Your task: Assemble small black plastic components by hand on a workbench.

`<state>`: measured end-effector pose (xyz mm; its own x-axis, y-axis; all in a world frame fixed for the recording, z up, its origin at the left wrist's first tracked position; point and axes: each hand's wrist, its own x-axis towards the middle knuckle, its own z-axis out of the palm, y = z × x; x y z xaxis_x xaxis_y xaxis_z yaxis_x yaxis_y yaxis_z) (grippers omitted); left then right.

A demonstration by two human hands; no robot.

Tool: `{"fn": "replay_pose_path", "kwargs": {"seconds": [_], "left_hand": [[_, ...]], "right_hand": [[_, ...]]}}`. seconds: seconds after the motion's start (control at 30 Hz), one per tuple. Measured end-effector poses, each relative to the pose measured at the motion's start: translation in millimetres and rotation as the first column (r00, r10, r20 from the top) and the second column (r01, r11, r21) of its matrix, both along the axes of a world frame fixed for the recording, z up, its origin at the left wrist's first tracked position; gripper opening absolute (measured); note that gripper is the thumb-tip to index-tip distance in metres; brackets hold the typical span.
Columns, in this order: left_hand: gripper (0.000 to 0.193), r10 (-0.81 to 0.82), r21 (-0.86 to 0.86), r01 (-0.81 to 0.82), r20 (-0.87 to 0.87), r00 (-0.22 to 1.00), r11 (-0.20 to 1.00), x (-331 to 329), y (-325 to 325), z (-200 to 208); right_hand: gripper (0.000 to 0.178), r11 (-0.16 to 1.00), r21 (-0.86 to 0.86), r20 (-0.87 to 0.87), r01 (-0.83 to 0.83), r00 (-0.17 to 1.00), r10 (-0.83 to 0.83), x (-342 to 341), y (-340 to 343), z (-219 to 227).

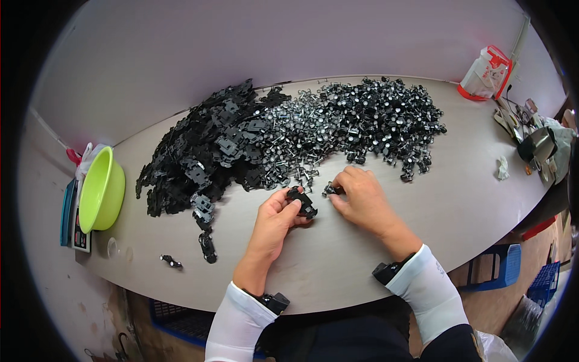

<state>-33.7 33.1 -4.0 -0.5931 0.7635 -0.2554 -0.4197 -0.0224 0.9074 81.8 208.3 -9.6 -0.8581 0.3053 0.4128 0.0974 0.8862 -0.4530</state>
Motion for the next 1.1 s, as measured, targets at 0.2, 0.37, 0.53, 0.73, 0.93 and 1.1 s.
{"fn": "replay_pose_path", "kwargs": {"seconds": [0.2, 0.37, 0.53, 0.73, 0.93, 1.1], "left_hand": [[0.025, -0.005, -0.016, 0.003, -0.115, 0.993, 1.000, 4.7, 7.0, -8.8], [0.030, -0.037, -0.022, 0.032, -0.267, 0.963, 0.999, 13.1, 6.9, -9.3], [0.027, 0.022, -0.011, -0.029, -0.427, 0.904, 1.000, 16.6, 11.5, -18.3], [0.029, 0.051, 0.005, -0.054, -0.416, 0.908, 0.999, 18.5, 11.6, -14.5], [0.032, 0.030, 0.015, -0.027, -0.458, 0.888, 1.000, 19.6, 11.7, -20.7], [0.032, 0.092, 0.021, -0.096, -0.535, 0.840, 0.995, 25.3, 11.5, -16.0]], "right_hand": [[0.013, 0.965, -0.262, -0.086, -0.001, 0.996, -0.023, -3.4, -7.3, 7.0], [0.014, 0.947, -0.303, -0.133, -0.105, 0.989, 0.067, -5.9, -34.4, 18.5], [0.017, 0.982, -0.185, -0.148, -0.045, 0.989, 0.017, -5.8, -36.4, 15.4], [0.018, 0.986, -0.165, -0.097, 0.030, 0.994, -0.046, -2.7, -38.1, 22.5], [0.018, 0.947, -0.320, -0.047, 0.009, 0.999, -0.025, -4.8, -35.4, 16.8], [0.016, 0.938, -0.347, -0.108, -0.007, 0.994, -0.032, -5.9, -37.5, 12.8]]}}
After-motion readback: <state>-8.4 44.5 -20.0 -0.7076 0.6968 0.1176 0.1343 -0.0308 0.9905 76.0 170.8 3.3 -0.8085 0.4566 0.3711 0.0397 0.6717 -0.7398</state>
